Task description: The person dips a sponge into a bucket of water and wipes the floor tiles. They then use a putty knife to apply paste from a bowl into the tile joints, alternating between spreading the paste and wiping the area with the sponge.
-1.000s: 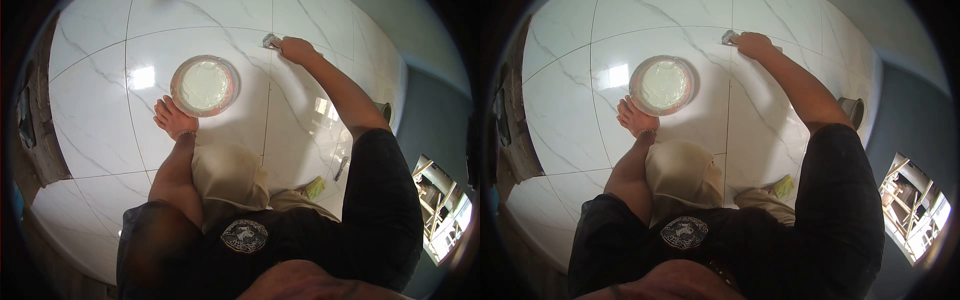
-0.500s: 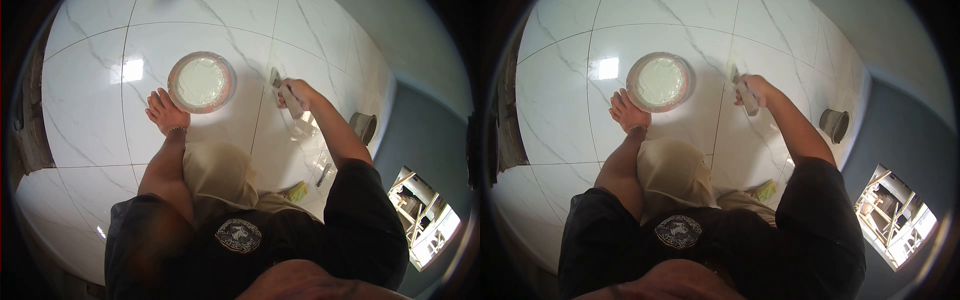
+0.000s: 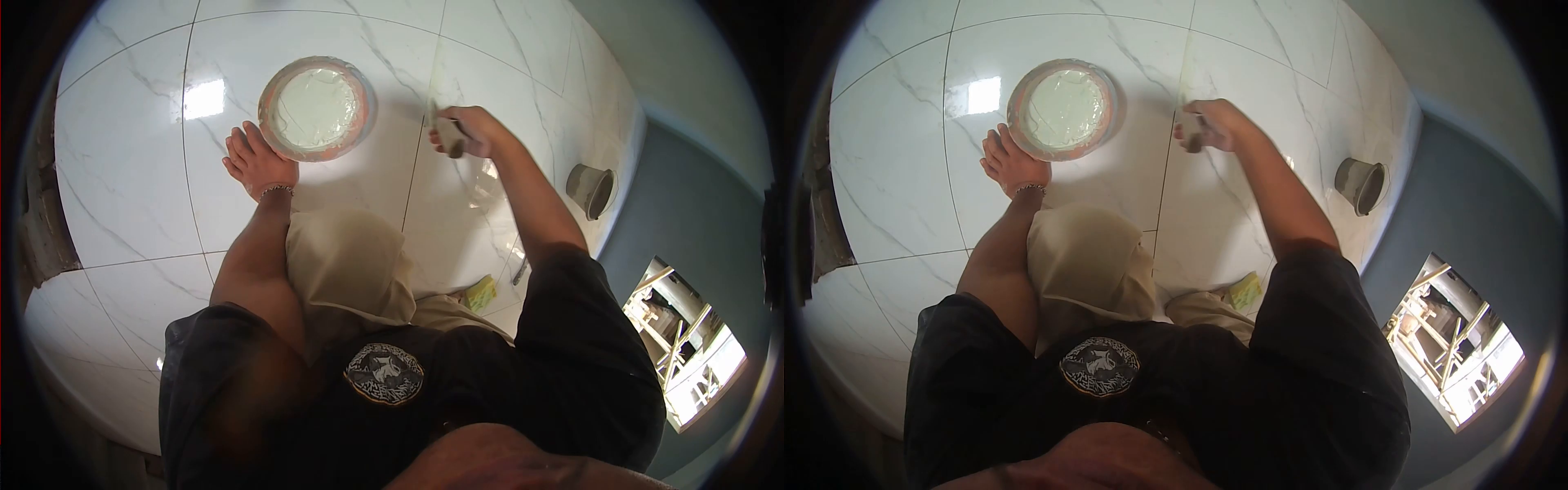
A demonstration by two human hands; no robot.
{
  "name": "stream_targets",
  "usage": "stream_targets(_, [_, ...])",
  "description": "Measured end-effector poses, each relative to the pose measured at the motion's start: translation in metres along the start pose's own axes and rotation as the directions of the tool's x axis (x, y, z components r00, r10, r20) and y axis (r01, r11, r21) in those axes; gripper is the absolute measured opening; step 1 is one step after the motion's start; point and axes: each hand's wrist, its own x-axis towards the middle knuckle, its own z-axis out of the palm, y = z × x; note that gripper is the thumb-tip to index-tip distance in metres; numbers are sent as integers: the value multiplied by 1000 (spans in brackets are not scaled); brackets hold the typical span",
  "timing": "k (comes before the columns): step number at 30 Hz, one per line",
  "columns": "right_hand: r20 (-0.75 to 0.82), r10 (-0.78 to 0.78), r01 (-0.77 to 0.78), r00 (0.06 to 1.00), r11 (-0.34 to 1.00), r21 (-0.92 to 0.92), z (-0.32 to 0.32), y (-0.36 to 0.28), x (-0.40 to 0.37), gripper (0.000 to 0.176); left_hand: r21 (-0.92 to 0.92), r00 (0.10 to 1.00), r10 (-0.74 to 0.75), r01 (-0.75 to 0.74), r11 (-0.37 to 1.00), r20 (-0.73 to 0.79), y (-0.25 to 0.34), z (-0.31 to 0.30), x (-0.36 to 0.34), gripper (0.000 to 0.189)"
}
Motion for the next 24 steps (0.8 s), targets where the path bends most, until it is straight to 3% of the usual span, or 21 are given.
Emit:
stream_targets(4, [-31, 5, 0, 1000, 990, 139, 56, 10, 12, 35, 20, 1000, -6, 5, 1000, 6, 1, -1, -1, 74])
stream_targets(9, [0, -145, 143, 989, 973, 182, 29, 11, -5, 18, 16, 1000, -13, 13, 1000, 22, -1, -3, -1, 75])
stream_targets(11, [-236, -235, 255, 943, 965, 57, 14, -6, 5, 26, 20, 1000, -15, 15, 1000, 10, 2, -3, -1, 75])
stream_targets(14, [-370, -278, 276, 886, 959, -62, 4, -46, 30, 30, 43, 1000, -13, 12, 999, 24, 5, -7, -1, 78])
stream_targets(18, [-384, -411, 387, 827, 911, -142, 23, -85, 81, 33, 48, 999, 2, -5, 999, 53, 6, -16, -3, 88])
stream_targets(21, [-440, -391, 407, 809, 911, -61, 56, -96, 84, 34, 53, 999, 24, -26, 998, 28, 11, -16, -5, 94])
stream_targets(24, [-365, -340, 413, 867, 899, 144, 75, -85, 53, 32, 40, 997, 71, -70, 997, -12, 8, -3, -5, 94])
